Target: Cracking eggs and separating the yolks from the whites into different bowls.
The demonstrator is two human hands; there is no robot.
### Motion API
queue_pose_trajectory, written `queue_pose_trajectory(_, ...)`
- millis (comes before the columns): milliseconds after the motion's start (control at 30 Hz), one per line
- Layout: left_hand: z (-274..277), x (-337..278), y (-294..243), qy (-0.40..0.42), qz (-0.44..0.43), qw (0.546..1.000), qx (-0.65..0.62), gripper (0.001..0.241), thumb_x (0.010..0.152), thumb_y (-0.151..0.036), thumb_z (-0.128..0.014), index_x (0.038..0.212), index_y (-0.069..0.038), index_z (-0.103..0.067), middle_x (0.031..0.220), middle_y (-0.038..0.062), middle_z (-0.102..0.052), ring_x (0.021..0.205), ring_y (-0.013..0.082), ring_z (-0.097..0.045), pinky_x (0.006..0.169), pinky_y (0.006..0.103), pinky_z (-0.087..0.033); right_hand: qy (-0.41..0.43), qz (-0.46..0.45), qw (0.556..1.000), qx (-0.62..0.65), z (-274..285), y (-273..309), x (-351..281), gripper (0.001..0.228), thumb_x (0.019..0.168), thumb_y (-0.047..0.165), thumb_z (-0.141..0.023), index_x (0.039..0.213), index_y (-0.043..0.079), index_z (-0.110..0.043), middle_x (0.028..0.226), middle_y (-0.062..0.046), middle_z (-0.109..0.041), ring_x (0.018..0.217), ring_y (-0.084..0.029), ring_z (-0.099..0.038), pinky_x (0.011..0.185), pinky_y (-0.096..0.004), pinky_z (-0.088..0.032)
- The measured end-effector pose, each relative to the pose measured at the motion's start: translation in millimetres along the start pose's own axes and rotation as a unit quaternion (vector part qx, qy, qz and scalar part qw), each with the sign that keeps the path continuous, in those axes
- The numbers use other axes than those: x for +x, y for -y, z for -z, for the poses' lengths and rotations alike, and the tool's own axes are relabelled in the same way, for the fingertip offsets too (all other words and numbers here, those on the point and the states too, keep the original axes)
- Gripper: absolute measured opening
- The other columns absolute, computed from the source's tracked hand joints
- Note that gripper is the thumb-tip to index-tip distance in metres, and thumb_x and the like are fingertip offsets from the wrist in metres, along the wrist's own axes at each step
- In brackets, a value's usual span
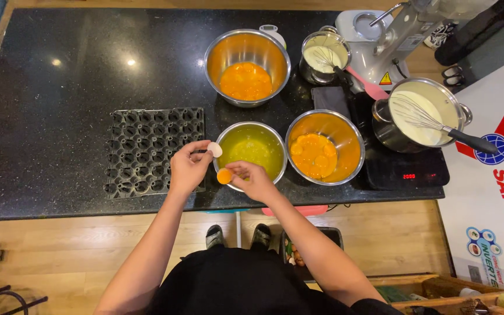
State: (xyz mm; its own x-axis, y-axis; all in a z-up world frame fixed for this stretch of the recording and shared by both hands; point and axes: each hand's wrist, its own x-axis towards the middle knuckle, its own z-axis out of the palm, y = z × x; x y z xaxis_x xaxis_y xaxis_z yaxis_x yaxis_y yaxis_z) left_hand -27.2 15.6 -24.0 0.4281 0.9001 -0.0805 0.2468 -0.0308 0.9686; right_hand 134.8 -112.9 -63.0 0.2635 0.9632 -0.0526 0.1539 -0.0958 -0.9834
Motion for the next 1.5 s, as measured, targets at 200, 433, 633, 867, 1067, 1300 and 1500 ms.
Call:
queue_pose_trajectory(200, -8.0, 0.5, -13.1, 0.012, 0.0, 1.0, -0.011, 0.032, 0.093, -0.002, -0.067, 0.124, 0.0, -0.072, 0.112, 0.022, -0.074, 0.092, 0.0299, -0.076, 0.076, 0.0403, -0.061, -0.092, 0.007, 0.992, 0.084, 39.8, -2.4, 3.9, 0.039, 0.09, 0.001, -0.069, 0.128, 0.01, -0.071, 0.11, -0.012, -0.077, 0.096, -0.016, -0.069, 0.088, -0.033, -0.058)
queue_pose_trajectory(433, -36.5, 0.3, -17.8, 0.025, 0.018, 0.999, -0.041, 0.032, 0.087, -0.004, -0.071, 0.119, -0.003, -0.075, 0.109, 0.02, -0.076, 0.088, 0.0246, -0.076, 0.077, 0.0357, -0.061, -0.207, 0.006, 0.977, 0.043, 130.2, -19.8, -7.0, 0.036, 0.092, -0.002, -0.067, 0.126, 0.007, -0.071, 0.109, -0.015, -0.076, 0.092, -0.019, -0.071, 0.081, -0.032, -0.061)
queue_pose_trajectory(633, -89.6, 9.0, -28.0, 0.086, -0.014, 0.996, -0.016, 0.034, 0.082, -0.007, -0.078, 0.117, -0.01, -0.078, 0.108, 0.015, -0.078, 0.09, 0.0261, -0.078, 0.076, 0.0371, -0.063, -0.256, -0.04, 0.917, -0.304, 188.6, -41.9, -12.4, 0.038, 0.075, 0.009, -0.084, 0.112, 0.011, -0.078, 0.098, -0.016, -0.071, 0.09, -0.034, -0.074, 0.074, -0.034, -0.063)
queue_pose_trajectory(867, -185.7, 18.6, -39.9, 0.166, -0.059, 0.984, 0.006, 0.033, 0.085, -0.01, -0.072, 0.117, -0.008, -0.076, 0.101, 0.014, -0.078, 0.092, 0.0271, -0.077, 0.079, 0.0387, -0.062, -0.298, -0.097, 0.94, -0.135, 194.2, -89.3, -18.5, 0.041, 0.078, 0.01, -0.081, 0.118, 0.014, -0.075, 0.104, -0.017, -0.074, 0.093, -0.029, -0.074, 0.078, -0.036, -0.063)
queue_pose_trajectory(1067, -221.4, -14.1, -64.8, 0.175, -0.232, 0.947, 0.136, 0.035, 0.083, -0.023, -0.075, 0.117, -0.013, -0.078, 0.104, 0.011, -0.069, 0.103, 0.0352, -0.064, 0.094, 0.0428, -0.052, -0.347, -0.142, 0.875, 0.306, 171.6, -15.9, -67.1, 0.032, 0.092, 0.006, -0.062, 0.124, 0.004, -0.065, 0.099, -0.02, -0.073, 0.086, -0.025, -0.075, 0.082, -0.039, -0.064)
queue_pose_trajectory(1300, -198.0, -70.9, -107.3, 0.329, -0.225, 0.912, 0.096, 0.055, 0.092, -0.042, -0.07, 0.143, -0.024, -0.062, 0.13, 0.01, -0.056, 0.114, 0.0355, -0.052, 0.1, 0.0476, -0.038, -0.286, -0.092, 0.81, 0.503, 179.5, -9.1, -179.3, 0.029, 0.088, 0.016, -0.058, 0.113, 0.02, -0.073, 0.131, -0.024, -0.069, 0.116, -0.037, -0.07, 0.096, -0.045, -0.057)
queue_pose_trajectory(1500, -127.1, -34.5, -65.2, 0.131, -0.267, 0.95, 0.098, 0.034, 0.092, -0.019, -0.073, 0.12, -0.002, -0.067, 0.116, 0.014, -0.067, 0.107, 0.0268, -0.063, 0.095, 0.037, -0.051, -0.416, -0.362, 0.752, 0.361, 171.1, -60.3, -265.1, 0.044, 0.107, 0.012, -0.036, 0.146, -0.007, -0.046, 0.132, -0.028, -0.054, 0.116, -0.038, -0.061, 0.103, -0.045, -0.052)
